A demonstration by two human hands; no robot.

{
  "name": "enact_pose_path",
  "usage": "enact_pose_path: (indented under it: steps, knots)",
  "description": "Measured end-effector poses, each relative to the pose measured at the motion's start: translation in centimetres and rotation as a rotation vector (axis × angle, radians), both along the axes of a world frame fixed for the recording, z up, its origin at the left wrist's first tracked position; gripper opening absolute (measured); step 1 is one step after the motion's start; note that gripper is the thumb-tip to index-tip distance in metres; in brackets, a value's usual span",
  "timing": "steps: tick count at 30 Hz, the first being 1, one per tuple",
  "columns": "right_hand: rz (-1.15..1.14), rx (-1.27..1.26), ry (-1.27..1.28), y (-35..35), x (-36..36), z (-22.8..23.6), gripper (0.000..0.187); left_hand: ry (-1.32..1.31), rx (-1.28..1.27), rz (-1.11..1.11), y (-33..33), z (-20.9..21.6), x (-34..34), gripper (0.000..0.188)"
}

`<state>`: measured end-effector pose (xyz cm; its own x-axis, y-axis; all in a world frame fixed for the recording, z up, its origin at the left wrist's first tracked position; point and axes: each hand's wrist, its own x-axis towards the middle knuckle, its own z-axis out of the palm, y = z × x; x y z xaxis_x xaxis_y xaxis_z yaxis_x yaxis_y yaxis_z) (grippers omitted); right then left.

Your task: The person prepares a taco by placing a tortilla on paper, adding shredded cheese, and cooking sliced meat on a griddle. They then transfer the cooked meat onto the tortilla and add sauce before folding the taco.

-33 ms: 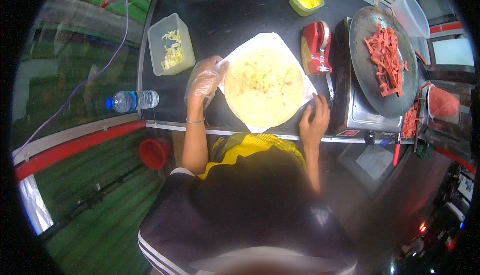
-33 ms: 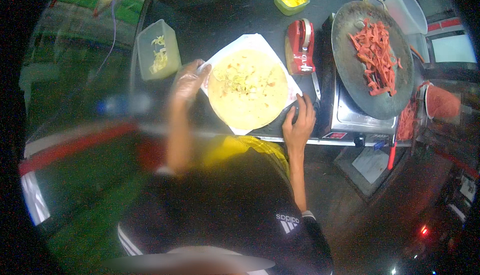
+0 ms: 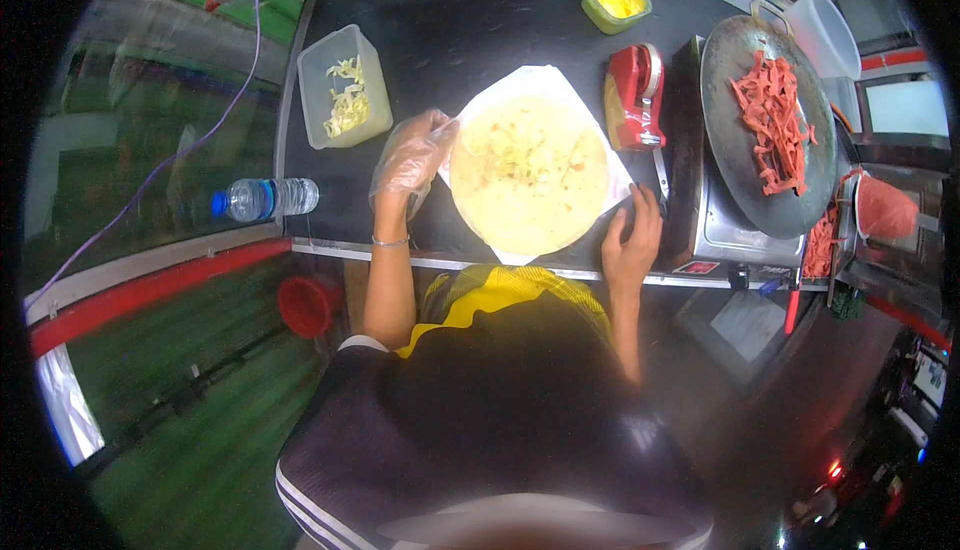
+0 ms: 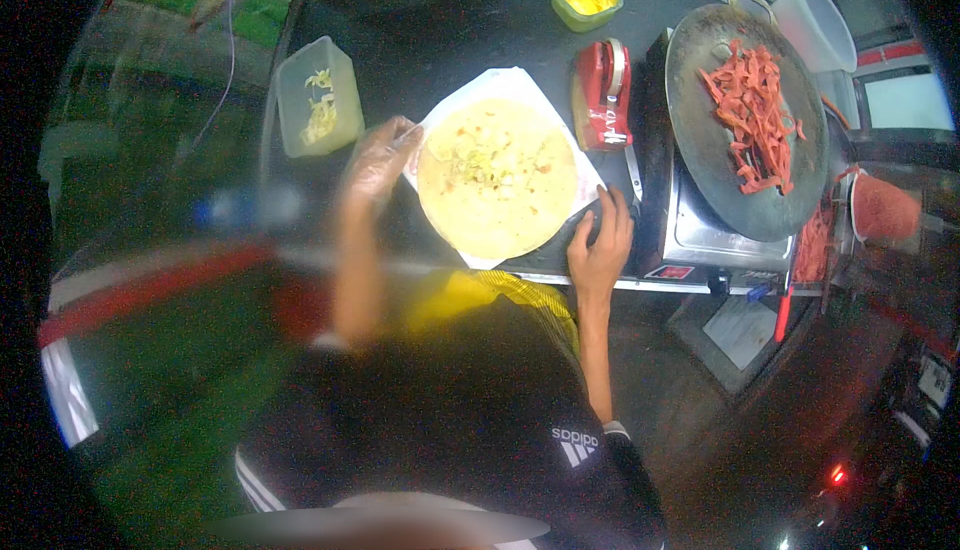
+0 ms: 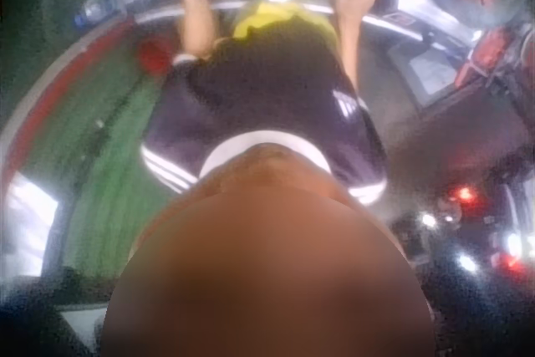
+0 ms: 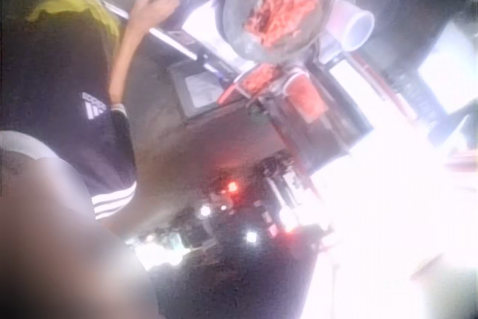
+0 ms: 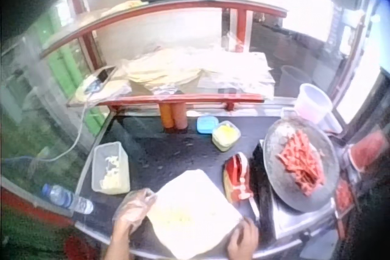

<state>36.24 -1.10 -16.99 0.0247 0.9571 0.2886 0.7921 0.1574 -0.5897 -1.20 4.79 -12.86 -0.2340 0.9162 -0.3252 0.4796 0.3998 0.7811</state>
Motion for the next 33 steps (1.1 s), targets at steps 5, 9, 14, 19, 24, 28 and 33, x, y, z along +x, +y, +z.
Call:
enact_pose_path:
  steps: [5, 9, 14, 19, 24, 28, 33]
  knots:
    - [-0.041, -0.09, 0.032, 2.8, 0.3, 0.4, 0.046, -0.226, 0.206, 0.159, -1.0, -3.8, -0.1, 0.03]
    - [-0.058, -0.165, 0.075, 4.8, 0.1, 1.0, 0.044, -0.42, 0.097, 0.252, -2.5, -5.2, -1.2, 0.026]
    - [-0.086, -0.397, 0.177, 5.8, -1.4, 1.7, 0.038, -0.481, 0.099, 0.392, -6.5, -5.4, -2.4, 0.025]
    - [0.04, -0.393, 0.237, 6.8, -3.9, 1.2, 0.037, -0.535, 0.074, 0.443, -9.8, -6.5, -6.3, 0.031]
    - [0.04, -0.436, 0.258, 7.6, -4.2, 0.5, 0.035, -0.589, -0.051, 0.436, -10.8, -7.7, -8.4, 0.037]
    - [0.067, -0.44, 0.29, 7.9, -3.5, 0.0, 0.032, -0.628, 0.021, 0.444, -10.8, -7.8, -7.9, 0.037]
    - [0.122, -0.214, 0.204, 7.8, -2.6, 0.1, 0.03, -0.616, 0.051, 0.493, -11.1, -7.3, -8.0, 0.034]
